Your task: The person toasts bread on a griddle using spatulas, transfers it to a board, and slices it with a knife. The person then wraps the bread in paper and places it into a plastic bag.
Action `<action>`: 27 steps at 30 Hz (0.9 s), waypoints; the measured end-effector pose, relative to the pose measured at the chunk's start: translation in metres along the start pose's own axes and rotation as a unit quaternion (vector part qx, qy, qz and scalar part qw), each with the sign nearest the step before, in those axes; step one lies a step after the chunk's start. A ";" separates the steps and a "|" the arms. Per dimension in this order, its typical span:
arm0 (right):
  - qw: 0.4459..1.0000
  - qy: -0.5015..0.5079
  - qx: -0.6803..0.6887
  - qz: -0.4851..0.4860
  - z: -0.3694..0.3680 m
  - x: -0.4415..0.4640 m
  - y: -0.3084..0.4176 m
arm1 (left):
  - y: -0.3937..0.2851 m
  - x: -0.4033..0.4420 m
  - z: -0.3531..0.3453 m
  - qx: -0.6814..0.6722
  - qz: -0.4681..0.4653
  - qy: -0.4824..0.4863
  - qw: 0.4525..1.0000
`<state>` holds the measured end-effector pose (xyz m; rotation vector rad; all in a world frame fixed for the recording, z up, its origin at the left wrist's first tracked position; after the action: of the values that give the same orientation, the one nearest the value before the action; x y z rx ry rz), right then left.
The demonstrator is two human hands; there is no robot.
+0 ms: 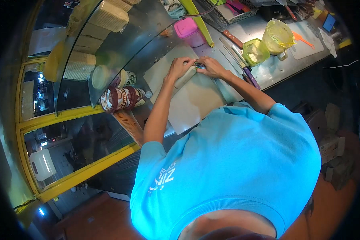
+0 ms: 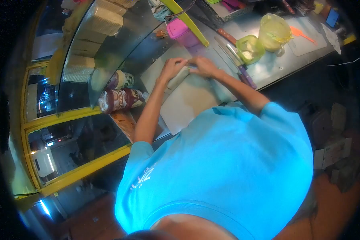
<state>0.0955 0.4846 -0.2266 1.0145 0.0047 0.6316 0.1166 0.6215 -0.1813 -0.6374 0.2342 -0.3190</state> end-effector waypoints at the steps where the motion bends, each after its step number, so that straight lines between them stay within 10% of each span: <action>1: 1.000 -0.004 0.014 -0.010 -0.001 0.001 -0.002 | 0.001 -0.001 -0.001 0.000 0.001 0.000 1.000; 7: 0.983 -0.046 0.117 -0.137 -0.008 0.001 -0.014 | -0.006 0.000 0.000 0.008 -0.013 -0.004 1.000; 22: 0.999 -0.016 0.021 -0.019 -0.003 0.004 -0.003 | -0.005 -0.010 0.006 -0.033 -0.044 -0.078 0.995; 27: 0.993 0.046 -0.066 -0.085 0.031 0.006 -0.027 | -0.009 -0.082 0.043 -0.084 -0.017 -0.261 0.961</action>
<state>0.1221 0.4536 -0.2295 0.8465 0.1266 0.5159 0.0522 0.6682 -0.1327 -0.8713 -0.2597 -0.1552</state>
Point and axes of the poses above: each hand's wrist, its own x-axis towards the middle knuckle, its own z-axis out of the back of the hand, y = z × x, the point moved 7 cm from there along x, towards the middle knuckle
